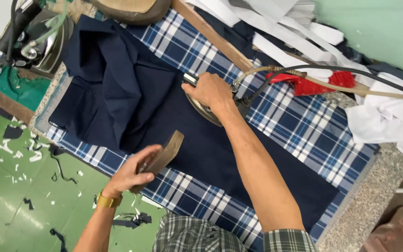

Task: The person irons a dark blue garment on a plaid-covered ironing board. They smooth the fabric with their hands, use a wooden pressing block to press seams, and move the iron back and forth across the material.

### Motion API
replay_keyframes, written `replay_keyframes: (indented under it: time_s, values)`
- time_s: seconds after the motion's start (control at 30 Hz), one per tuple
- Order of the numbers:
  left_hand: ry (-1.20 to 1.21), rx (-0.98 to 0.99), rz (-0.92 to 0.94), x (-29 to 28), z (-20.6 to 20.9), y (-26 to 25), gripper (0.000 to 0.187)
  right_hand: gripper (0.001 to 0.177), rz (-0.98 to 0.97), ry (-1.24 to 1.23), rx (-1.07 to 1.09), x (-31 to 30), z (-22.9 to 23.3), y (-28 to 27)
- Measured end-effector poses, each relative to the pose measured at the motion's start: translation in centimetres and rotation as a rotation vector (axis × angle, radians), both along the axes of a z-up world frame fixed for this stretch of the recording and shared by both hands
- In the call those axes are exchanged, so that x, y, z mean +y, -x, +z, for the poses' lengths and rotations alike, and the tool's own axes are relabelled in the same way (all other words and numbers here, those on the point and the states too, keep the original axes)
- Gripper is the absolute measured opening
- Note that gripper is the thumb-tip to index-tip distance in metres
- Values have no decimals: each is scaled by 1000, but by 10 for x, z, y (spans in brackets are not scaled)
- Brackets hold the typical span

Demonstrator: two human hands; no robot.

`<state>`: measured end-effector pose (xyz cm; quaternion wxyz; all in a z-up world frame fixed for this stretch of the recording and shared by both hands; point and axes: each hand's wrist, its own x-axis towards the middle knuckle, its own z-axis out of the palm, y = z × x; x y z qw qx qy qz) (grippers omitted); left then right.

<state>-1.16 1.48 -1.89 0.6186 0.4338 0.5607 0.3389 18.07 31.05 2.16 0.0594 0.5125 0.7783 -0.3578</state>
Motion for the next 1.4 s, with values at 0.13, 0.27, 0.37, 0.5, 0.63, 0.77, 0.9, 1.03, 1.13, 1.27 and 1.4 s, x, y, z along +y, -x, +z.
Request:
replay_keyframes:
  time_s: [0.13,0.27,0.37,0.5,0.63,0.77,0.9,1.03,1.13,1.27,1.4]
  values:
    - [-352,419,-80,66,44,-12,93,55,-69,52,18,-11,18,-51]
    - [-621,601,-118,139,61,-34,92,52,-169,104,6,-35,23,-119]
    - [-640,745,-223,184,65,-61,90,59,-190,100,-68,-53,27,-174]
    - [-503,936,-600,231,33,-105,85,53,-291,157,-138,-75,21,-232]
    - [-362,1374,-887,254,-41,-138,92,54,-230,151,-182,-91,8,-283]
    - [-311,1368,-872,249,-47,-134,91,61,-212,122,-233,-112,18,-334]
    - [-343,1392,-865,245,-47,-133,95,59,-190,172,-326,-134,45,-389]
    - [-326,1394,-866,242,-36,-138,95,60,-188,179,-392,-143,45,-447]
    - [-317,1389,-861,240,-22,-145,89,50,-237,176,-404,-146,49,-471]
    - [-303,1383,-846,238,-19,-150,88,47,-270,168,-345,-148,46,-479]
    - [-297,1357,-819,224,-5,-191,88,50,-239,146,-336,-149,44,-486]
